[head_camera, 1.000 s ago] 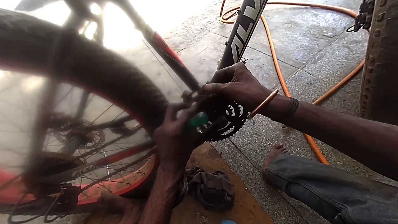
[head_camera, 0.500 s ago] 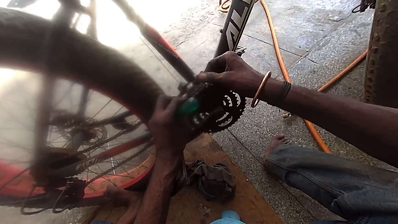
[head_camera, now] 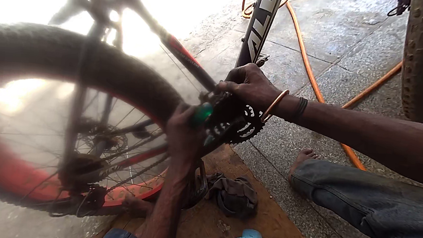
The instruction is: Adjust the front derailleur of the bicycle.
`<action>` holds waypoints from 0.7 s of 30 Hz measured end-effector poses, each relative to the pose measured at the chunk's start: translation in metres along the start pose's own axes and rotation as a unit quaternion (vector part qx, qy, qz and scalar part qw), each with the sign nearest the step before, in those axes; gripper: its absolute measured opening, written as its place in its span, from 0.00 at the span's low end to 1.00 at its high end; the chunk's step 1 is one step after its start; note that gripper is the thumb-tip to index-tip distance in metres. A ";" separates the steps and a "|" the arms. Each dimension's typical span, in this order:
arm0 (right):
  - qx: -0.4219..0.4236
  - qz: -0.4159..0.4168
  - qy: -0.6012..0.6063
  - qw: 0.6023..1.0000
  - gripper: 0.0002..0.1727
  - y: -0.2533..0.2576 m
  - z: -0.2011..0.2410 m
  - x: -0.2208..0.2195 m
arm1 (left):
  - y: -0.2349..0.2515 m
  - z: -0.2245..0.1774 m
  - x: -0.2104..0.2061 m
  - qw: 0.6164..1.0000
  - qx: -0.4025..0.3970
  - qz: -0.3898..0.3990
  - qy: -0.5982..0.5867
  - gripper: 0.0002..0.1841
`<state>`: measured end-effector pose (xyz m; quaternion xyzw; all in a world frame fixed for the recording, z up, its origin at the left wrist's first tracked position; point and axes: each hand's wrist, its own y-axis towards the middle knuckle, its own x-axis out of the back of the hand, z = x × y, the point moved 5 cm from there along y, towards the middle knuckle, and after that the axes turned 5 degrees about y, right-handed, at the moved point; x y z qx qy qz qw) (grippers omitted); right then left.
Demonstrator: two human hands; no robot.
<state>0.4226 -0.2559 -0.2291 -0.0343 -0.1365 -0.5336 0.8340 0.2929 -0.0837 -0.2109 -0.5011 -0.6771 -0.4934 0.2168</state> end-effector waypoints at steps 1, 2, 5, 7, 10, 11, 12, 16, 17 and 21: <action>0.002 -0.002 0.000 1.000 0.14 0.000 0.001 0.001 | -0.003 -0.002 0.002 1.000 -0.004 0.010 -0.007 0.08; 0.006 0.000 -0.002 1.000 0.14 0.001 0.001 0.001 | -0.004 -0.001 0.004 1.000 -0.007 0.019 -0.014 0.09; 0.007 0.010 0.005 1.000 0.14 0.002 -0.001 0.000 | -0.003 0.002 0.017 0.998 0.002 0.045 -0.034 0.11; -0.001 0.013 0.006 1.000 0.14 0.002 -0.001 -0.002 | 0.001 -0.004 0.036 0.997 0.038 0.038 -0.058 0.10; -0.015 0.012 0.009 1.000 0.14 0.000 -0.001 -0.002 | 0.020 -0.015 0.075 0.968 0.090 -0.038 -0.230 0.08; -0.016 0.011 0.011 1.000 0.14 0.000 -0.001 -0.001 | 0.030 -0.017 0.087 0.942 0.084 -0.076 -0.315 0.09; -0.012 0.008 0.013 1.000 0.14 0.000 -0.001 -0.001 | 0.040 -0.021 0.097 0.912 0.073 -0.113 -0.387 0.14; 0.004 0.001 0.012 1.000 0.14 0.002 -0.003 0.000 | 0.064 -0.038 0.110 0.810 -0.020 -0.188 -0.555 0.25; 0.004 0.001 0.016 1.000 0.14 0.002 -0.003 -0.001 | 0.066 -0.042 0.106 0.800 -0.033 -0.186 -0.570 0.24; -0.007 0.005 0.022 1.000 0.13 0.000 -0.003 -0.003 | 0.066 -0.059 0.075 0.790 -0.041 -0.191 -0.581 0.21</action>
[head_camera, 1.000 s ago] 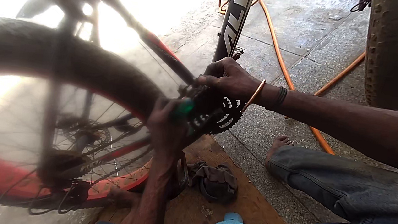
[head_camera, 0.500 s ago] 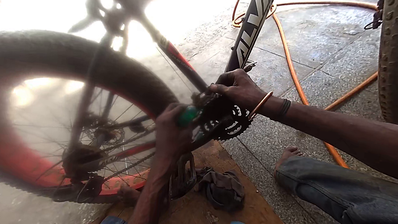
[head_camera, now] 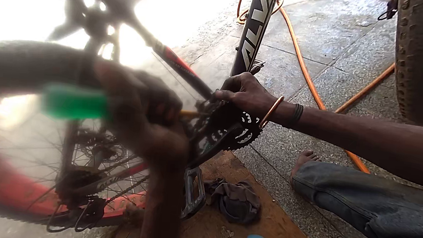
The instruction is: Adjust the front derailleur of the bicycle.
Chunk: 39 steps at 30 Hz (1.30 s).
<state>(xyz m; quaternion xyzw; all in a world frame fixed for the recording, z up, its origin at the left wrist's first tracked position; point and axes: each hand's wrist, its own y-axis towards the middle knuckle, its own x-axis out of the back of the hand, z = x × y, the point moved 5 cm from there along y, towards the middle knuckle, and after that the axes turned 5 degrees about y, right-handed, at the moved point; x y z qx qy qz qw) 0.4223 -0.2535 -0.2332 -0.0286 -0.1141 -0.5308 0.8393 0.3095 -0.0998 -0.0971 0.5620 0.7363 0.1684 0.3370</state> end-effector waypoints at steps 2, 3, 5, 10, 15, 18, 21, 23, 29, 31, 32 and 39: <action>0.003 0.001 -0.003 1.000 0.13 0.000 0.000 0.000 | -0.009 0.015 -0.004 1.000 -0.010 -0.020 0.005 0.18; 0.003 -0.001 -0.006 1.000 0.13 0.000 0.001 0.000 | -0.013 0.021 -0.003 1.000 -0.017 -0.024 0.009 0.18; 0.000 -0.003 -0.010 1.000 0.13 0.000 0.002 0.002 | -0.020 0.030 0.002 1.000 -0.028 -0.006 0.001 0.17; -0.001 -0.009 -0.001 1.000 0.13 -0.001 0.000 0.002 | -0.035 0.028 0.006 0.998 -0.053 0.022 0.011 0.16; -0.003 -0.002 0.001 1.000 0.13 -0.001 0.000 0.001 | -0.046 0.026 0.001 0.991 -0.119 -0.036 0.053 0.16; -0.003 -0.003 -0.004 1.000 0.14 -0.001 -0.001 0.003 | -0.048 0.023 -0.003 0.983 -0.159 -0.050 0.071 0.17; 0.000 -0.007 -0.005 1.000 0.14 -0.001 -0.001 0.005 | -0.049 0.025 -0.005 0.978 -0.184 -0.037 0.095 0.18; 0.008 -0.010 -0.007 1.000 0.14 -0.002 -0.001 0.005 | -0.049 0.027 -0.002 0.975 -0.193 -0.039 0.101 0.18; 0.013 -0.006 -0.017 1.000 0.14 -0.001 0.000 0.004 | -0.054 0.029 0.006 0.965 -0.229 -0.026 0.123 0.17; 0.015 -0.006 -0.013 1.000 0.14 -0.001 -0.001 0.003 | -0.058 0.029 0.006 0.963 -0.234 -0.016 0.131 0.17; 0.014 -0.006 -0.013 1.000 0.14 -0.001 -0.001 0.004 | -0.061 0.031 0.005 0.964 -0.231 -0.012 0.132 0.17; 0.025 -0.007 -0.024 0.999 0.14 -0.002 0.000 0.005 | -0.097 0.050 0.014 0.987 -0.097 -0.028 0.123 0.15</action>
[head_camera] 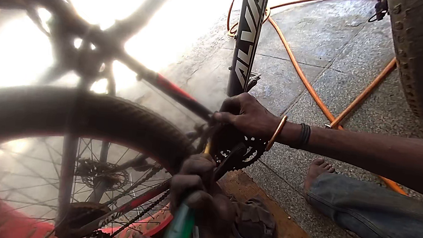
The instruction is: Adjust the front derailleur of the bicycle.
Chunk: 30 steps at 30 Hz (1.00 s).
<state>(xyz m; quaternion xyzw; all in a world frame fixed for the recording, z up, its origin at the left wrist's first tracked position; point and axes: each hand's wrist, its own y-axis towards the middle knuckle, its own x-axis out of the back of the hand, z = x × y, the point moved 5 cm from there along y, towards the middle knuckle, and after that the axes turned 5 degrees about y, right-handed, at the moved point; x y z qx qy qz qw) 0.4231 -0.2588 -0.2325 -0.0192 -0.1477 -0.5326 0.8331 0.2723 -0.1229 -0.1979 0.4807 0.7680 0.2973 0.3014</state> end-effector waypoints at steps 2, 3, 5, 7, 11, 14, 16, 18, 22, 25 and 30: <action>-0.011 0.005 -0.005 1.000 0.14 -0.002 0.000 -0.001 | 0.029 0.010 0.006 0.994 0.086 -0.050 -0.053 0.19; -0.014 0.003 -0.009 1.000 0.14 -0.002 0.001 -0.002 | 0.045 0.015 0.007 0.987 0.131 -0.057 -0.069 0.21; -0.023 -0.002 -0.015 1.000 0.15 -0.001 0.004 -0.002 | 0.063 0.022 0.006 0.973 0.218 -0.057 -0.055 0.25; -0.041 0.013 -0.011 0.999 0.15 0.001 0.006 -0.002 | 0.071 0.027 0.001 0.965 0.255 -0.048 -0.032 0.23; -0.057 0.073 0.002 0.996 0.15 0.004 0.006 -0.002 | 0.086 0.036 -0.006 0.960 0.275 -0.055 -0.009 0.23; -0.047 0.103 -0.011 0.994 0.14 0.007 0.010 -0.003 | 0.086 0.042 -0.001 0.949 0.307 -0.069 -0.012 0.24; -0.051 0.126 -0.006 0.991 0.14 0.008 0.008 -0.002 | 0.084 0.043 -0.001 0.950 0.302 -0.076 -0.018 0.24; -0.040 0.145 0.000 0.989 0.15 0.009 0.006 -0.002 | 0.083 0.044 0.000 0.950 0.299 -0.083 -0.027 0.24; -0.040 0.147 0.039 0.988 0.12 0.010 0.008 -0.002 | 0.085 0.047 -0.002 0.946 0.307 -0.089 -0.050 0.24; -0.097 0.129 0.074 0.984 0.10 0.011 0.009 -0.002 | 0.089 0.052 -0.005 0.944 0.318 -0.081 -0.034 0.24; -0.145 0.117 0.114 0.976 0.08 0.009 0.006 -0.003 | 0.072 0.022 0.002 0.972 0.216 -0.058 -0.075 0.20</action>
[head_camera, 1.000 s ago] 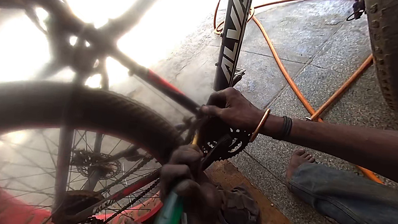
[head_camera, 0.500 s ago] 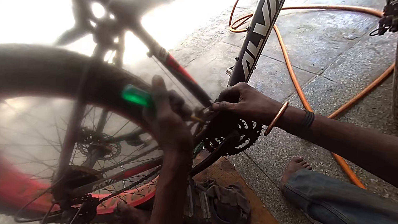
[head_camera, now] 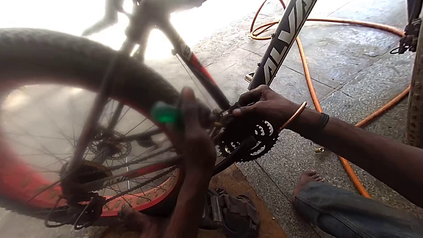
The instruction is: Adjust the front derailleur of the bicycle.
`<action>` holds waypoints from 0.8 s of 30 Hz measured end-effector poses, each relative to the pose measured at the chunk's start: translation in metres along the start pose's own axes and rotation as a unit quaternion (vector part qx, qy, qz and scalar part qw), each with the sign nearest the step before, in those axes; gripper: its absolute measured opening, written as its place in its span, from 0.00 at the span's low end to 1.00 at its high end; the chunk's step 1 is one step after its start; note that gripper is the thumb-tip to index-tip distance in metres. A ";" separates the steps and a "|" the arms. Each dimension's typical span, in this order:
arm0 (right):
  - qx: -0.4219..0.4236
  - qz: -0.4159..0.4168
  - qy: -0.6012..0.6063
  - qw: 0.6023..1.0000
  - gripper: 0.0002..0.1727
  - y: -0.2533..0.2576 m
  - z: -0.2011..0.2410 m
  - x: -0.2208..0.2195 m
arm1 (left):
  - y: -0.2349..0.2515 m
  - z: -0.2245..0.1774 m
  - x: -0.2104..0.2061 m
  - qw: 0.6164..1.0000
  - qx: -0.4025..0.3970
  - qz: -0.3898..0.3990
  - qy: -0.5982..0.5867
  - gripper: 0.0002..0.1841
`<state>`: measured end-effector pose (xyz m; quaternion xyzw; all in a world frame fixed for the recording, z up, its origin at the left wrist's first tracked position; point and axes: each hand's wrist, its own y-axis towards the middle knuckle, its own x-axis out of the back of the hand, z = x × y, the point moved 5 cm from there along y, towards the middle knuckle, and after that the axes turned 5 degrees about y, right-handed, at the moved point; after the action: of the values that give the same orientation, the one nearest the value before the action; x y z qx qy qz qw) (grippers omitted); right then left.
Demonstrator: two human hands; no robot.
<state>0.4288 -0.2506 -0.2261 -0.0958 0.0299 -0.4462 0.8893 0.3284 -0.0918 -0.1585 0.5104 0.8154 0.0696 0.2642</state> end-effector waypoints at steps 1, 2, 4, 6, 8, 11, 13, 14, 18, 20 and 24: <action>-0.010 0.004 0.012 1.000 0.08 0.001 -0.001 0.001 | -0.005 -0.006 0.000 0.999 -0.032 0.001 -0.015 0.19; -0.022 0.009 0.022 0.999 0.08 0.002 -0.003 0.000 | -0.007 -0.010 0.001 0.998 -0.055 -0.003 -0.027 0.19; -0.039 0.011 0.032 0.999 0.07 0.001 -0.005 -0.001 | -0.007 -0.016 -0.002 0.995 -0.085 -0.016 -0.045 0.19; -0.047 -0.002 0.038 0.998 0.07 -0.001 -0.002 -0.002 | -0.004 -0.020 -0.005 0.995 -0.093 -0.003 -0.047 0.19; -0.054 -0.015 0.045 0.997 0.06 -0.001 -0.002 -0.001 | -0.004 -0.028 -0.004 0.995 -0.085 0.027 -0.044 0.20; -0.085 -0.036 0.062 0.994 0.03 -0.002 -0.004 0.003 | 0.000 -0.034 -0.005 0.991 -0.105 0.042 -0.068 0.22; -0.092 -0.048 0.067 0.992 0.02 0.001 -0.006 0.002 | -0.002 -0.023 -0.005 0.994 -0.092 0.037 -0.054 0.22; -0.082 -0.052 0.063 0.993 0.02 0.003 -0.007 0.002 | 0.000 -0.019 -0.005 0.993 -0.096 0.027 -0.062 0.23; -0.046 -0.057 0.067 0.995 0.04 -0.001 -0.005 0.000 | 0.002 -0.020 0.000 0.993 -0.088 0.027 -0.078 0.22; -0.026 -0.060 0.067 0.996 0.05 -0.002 -0.003 -0.002 | 0.000 -0.037 -0.001 0.992 -0.101 0.029 -0.073 0.23; -0.005 -0.070 0.069 0.995 0.05 -0.004 -0.005 0.000 | -0.007 -0.045 -0.013 0.992 -0.117 0.055 -0.006 0.18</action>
<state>0.4245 -0.2534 -0.2306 -0.0710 0.0863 -0.5125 0.8514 0.3044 -0.0993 -0.1189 0.5206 0.7708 0.1760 0.3223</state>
